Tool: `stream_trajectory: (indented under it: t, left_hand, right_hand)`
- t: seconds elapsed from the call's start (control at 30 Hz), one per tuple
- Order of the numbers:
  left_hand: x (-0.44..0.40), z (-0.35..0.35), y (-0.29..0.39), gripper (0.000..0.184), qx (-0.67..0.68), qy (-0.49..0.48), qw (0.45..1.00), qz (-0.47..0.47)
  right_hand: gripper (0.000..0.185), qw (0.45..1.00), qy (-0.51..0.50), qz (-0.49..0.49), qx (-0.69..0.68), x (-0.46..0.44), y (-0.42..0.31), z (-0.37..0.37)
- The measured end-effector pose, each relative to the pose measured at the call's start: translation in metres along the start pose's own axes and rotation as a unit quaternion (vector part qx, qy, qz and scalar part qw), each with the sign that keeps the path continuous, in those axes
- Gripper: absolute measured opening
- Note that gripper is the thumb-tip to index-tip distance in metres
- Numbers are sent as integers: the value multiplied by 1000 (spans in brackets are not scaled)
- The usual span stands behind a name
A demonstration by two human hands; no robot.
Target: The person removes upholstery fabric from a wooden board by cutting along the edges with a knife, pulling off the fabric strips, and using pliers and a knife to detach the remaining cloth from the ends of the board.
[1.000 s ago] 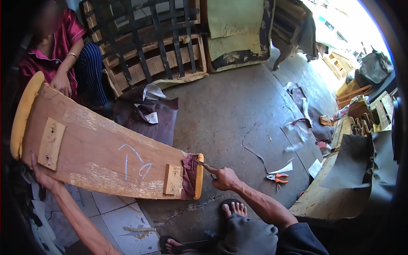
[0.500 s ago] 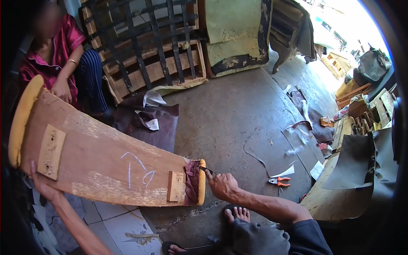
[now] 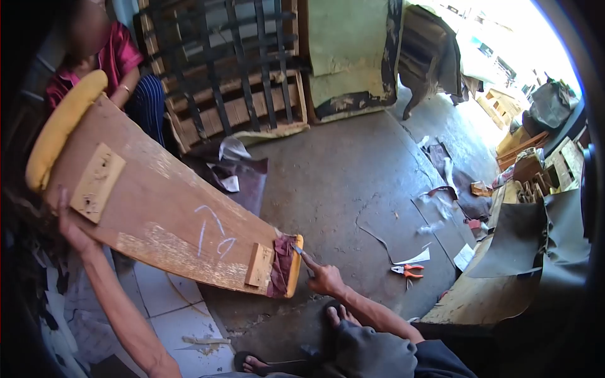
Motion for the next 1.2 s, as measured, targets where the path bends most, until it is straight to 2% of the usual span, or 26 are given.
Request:
stream_trajectory:
  t: [0.03, 0.07, 0.1, 0.17, 0.2, 0.27, 0.3, 0.43, 0.5, 0.53, 0.6, 0.63, 0.67, 0.73, 0.77, 0.83, 0.87, 0.93, 1.07, 1.1, 1.13, 1.2]
  left_hand:
    - [3, -7, 5, 63, -1, 9, 1000, 4]
    - [7, -14, 5, 62, -2, 21, 1000, 15]
    - [11, -17, 8, 62, 0, 18, 1000, 15]
    - [16, -21, 4, 61, 54, -24, 994, 93]
    - [18, -18, 7, 61, 51, -24, 994, 92]
    - [18, -17, 10, 61, 48, -37, 994, 90]
    - [21, -15, 10, 64, 42, -7, 995, 90]
    - [31, -27, 9, 68, 22, 16, 996, 86]
    - [29, -27, 1, 68, 15, 21, 994, 104]
    - [25, -27, -3, 68, 24, 22, 993, 111]
    - [16, -20, -7, 69, 37, 12, 995, 96]
    - [13, -17, -6, 70, 17, 18, 997, 72]
    - [10, -14, -1, 70, -3, 27, 999, 47]
    - [13, -6, 4, 70, -11, 45, 998, 37]
    - [19, -7, 5, 69, 0, 41, 997, 62]
    - [7, 2, -1, 67, 52, 0, 993, 106]
    - [14, -4, 1, 67, 46, 10, 993, 111]
    - [27, -17, 15, 67, 14, 30, 998, 57]
    - [29, -16, 8, 67, 11, 60, 996, 65]
    - [25, -10, 9, 67, -15, 63, 997, 46]
    - [20, -7, 14, 67, -34, 64, 997, 19]
    - [10, -1, 14, 66, -10, 72, 997, 16]
  right_hand:
    - [85, 997, -58, -28, 35, -2, -7, 10]
    - [85, 998, -49, -26, 36, -10, -17, 27]
    - [81, 993, -84, -21, 85, -16, -26, 33]
    - [71, 978, -144, -19, 150, -29, -34, 22]
    - [71, 978, -145, -18, 147, -34, -37, 19]
    - [53, 969, -178, -32, 166, -41, -36, 12]
    - [49, 972, -178, -34, 148, -39, -38, 14]
    - [55, 976, -186, -20, 111, -35, -26, 4]
    - [82, 989, -141, -22, 43, -33, -18, 5]
    - [82, 990, -132, -18, 47, -31, -4, 6]
    - [91, 984, -35, 14, -173, -13, 16, -5]
    - [93, 988, 37, 30, -147, -7, 22, -20]
    - [87, 995, 54, 27, -76, -6, 15, -18]
    - [80, 999, -52, -4, 10, -13, 0, 10]
    - [80, 998, -60, -11, 2, -6, -13, 17]
    - [76, 988, -133, -14, 81, -18, -21, 28]
    - [76, 987, -135, -18, 85, -21, -25, 29]
    - [76, 983, -140, -41, 115, -29, -28, 26]
    - [77, 986, -139, -70, 56, -17, -24, 17]
    - [82, 999, -39, -26, -5, -17, -10, 4]
    - [82, 999, -38, -23, -4, -10, 1, -17]
    - [89, 995, 90, 42, -26, -17, -16, 3]
Point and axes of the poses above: each hand's wrist, its own x-axis away from the middle knuckle, its own z-axis out of the back of the hand, y = z × x, the point moved 10 cm from there along -x, towards the middle knuckle, and after that the axes turned 12 degrees about z, right-handed, at the moved point
